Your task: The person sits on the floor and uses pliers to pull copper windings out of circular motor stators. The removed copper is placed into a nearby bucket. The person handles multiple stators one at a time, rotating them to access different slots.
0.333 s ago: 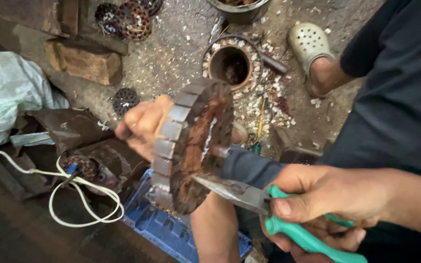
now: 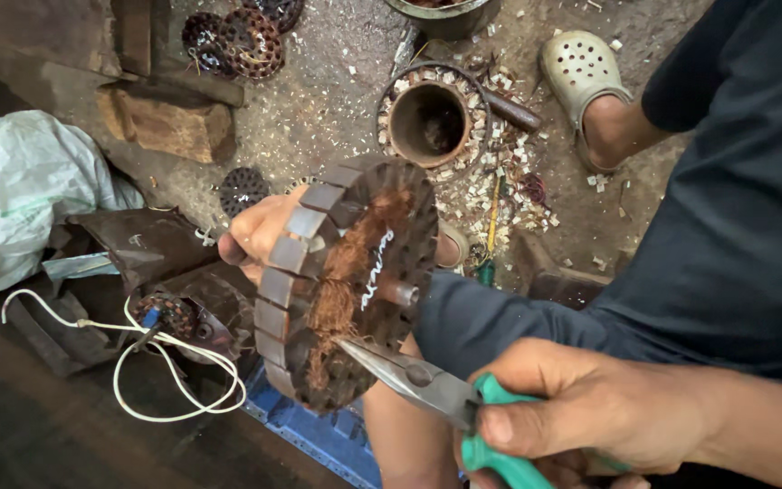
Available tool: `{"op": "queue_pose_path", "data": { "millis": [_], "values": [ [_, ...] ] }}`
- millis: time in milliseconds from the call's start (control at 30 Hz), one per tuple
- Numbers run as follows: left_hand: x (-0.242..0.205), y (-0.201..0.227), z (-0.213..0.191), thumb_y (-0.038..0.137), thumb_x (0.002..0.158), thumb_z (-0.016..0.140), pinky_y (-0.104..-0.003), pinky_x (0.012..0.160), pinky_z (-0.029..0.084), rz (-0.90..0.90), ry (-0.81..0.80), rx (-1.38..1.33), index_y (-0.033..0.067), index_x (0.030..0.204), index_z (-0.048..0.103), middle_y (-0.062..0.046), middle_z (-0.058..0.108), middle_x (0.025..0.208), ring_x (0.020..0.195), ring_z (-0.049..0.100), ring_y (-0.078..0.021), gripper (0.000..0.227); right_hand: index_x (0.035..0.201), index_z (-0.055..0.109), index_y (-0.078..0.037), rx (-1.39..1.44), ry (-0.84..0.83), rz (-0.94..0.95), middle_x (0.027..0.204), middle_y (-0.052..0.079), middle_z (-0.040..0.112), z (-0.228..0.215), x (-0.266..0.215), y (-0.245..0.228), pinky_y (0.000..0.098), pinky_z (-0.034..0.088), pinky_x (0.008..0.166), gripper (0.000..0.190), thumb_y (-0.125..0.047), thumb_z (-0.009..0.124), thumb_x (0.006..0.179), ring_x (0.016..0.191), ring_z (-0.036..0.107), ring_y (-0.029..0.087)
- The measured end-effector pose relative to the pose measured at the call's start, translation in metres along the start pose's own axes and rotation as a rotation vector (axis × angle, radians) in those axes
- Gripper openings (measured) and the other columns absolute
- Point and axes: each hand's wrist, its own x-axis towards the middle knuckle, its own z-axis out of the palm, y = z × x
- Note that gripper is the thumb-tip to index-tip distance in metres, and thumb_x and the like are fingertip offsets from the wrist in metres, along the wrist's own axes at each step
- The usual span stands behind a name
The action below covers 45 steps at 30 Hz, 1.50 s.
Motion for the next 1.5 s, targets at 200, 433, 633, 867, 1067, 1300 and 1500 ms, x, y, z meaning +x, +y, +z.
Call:
{"op": "queue_pose_path", "data": {
  "millis": [200,433,633,867,1067,1300,1500],
  "values": [
    [0.000,-0.008,0.000,0.011,0.087,0.061,-0.039,0.074,0.050,0.032,-0.010,0.125,0.0042,0.106,0.060,-0.011,0.063,0.089,0.079,0.060,-0.0263,0.021,0.100,0.074,0.000,-0.271,0.093,0.041,0.069,0.001,0.060,0.007,-0.008,-0.020,0.0252,0.040,0.041,0.045,-0.043,0.063,0.103,0.049,0.053,0.008],
    [0.079,0.008,-0.020,0.016,0.091,0.058,-0.036,0.064,0.042,0.111,-0.098,-1.409,0.0082,0.090,0.051,-0.007,0.053,0.075,0.066,0.048,-0.0212,0.010,0.094,0.067,-0.013,-1.248,0.452,-0.428,0.065,-0.003,0.064,0.015,-0.010,-0.035,0.0272,0.050,0.049,0.031,-0.043,0.063,0.102,0.056,0.065,0.012],
    [0.148,0.023,-0.024,0.021,0.095,0.055,-0.034,0.056,0.036,0.165,-0.369,-2.009,0.0117,0.077,0.044,-0.003,0.044,0.064,0.055,0.038,-0.0169,0.023,0.103,0.064,-0.009,-2.140,0.833,-0.288,0.062,0.005,0.063,0.008,-0.022,-0.075,0.0379,0.045,0.038,0.031,-0.036,0.063,0.088,0.047,0.064,0.021],
    [0.146,0.038,-0.028,0.025,0.099,0.052,-0.031,0.046,0.028,0.242,-0.241,-1.939,0.0157,0.061,0.036,0.001,0.034,0.050,0.041,0.026,-0.0119,0.042,0.113,0.069,-0.011,-1.990,1.145,0.151,0.067,0.006,0.068,-0.030,-0.059,-0.112,0.0357,0.050,0.044,0.028,-0.029,0.067,0.091,0.052,0.067,0.020],
    [0.156,0.037,-0.006,0.017,0.095,0.056,-0.035,0.049,0.024,0.475,-0.082,-1.476,0.0103,0.061,0.036,-0.001,0.031,0.054,0.046,0.027,-0.0149,0.040,0.115,0.072,-0.011,-1.411,1.328,0.285,0.072,0.007,0.071,-0.040,-0.092,-0.136,0.0351,0.055,0.050,0.028,-0.028,0.068,0.093,0.055,0.069,0.020],
    [0.225,-0.001,0.059,0.015,0.090,0.054,-0.030,0.051,0.029,0.297,-0.154,-1.044,0.0013,0.081,0.055,-0.002,0.043,0.064,0.055,0.038,-0.0110,0.016,0.141,0.060,-0.015,-1.694,0.989,0.043,0.068,0.016,0.072,-0.111,-0.073,-0.102,0.0403,0.054,0.056,0.051,-0.033,0.072,0.094,0.056,0.072,0.028],
    [0.278,-0.028,0.110,0.018,0.087,0.047,-0.031,0.054,0.026,0.364,-0.293,-1.010,0.0025,0.065,0.046,-0.001,0.037,0.060,0.055,0.033,-0.0116,0.028,0.131,0.056,-0.002,-1.858,0.747,-0.168,0.091,0.026,0.068,-0.165,-0.011,-0.092,0.0509,0.051,0.075,0.043,-0.015,0.067,0.091,0.088,0.067,0.043]
  ]
}}
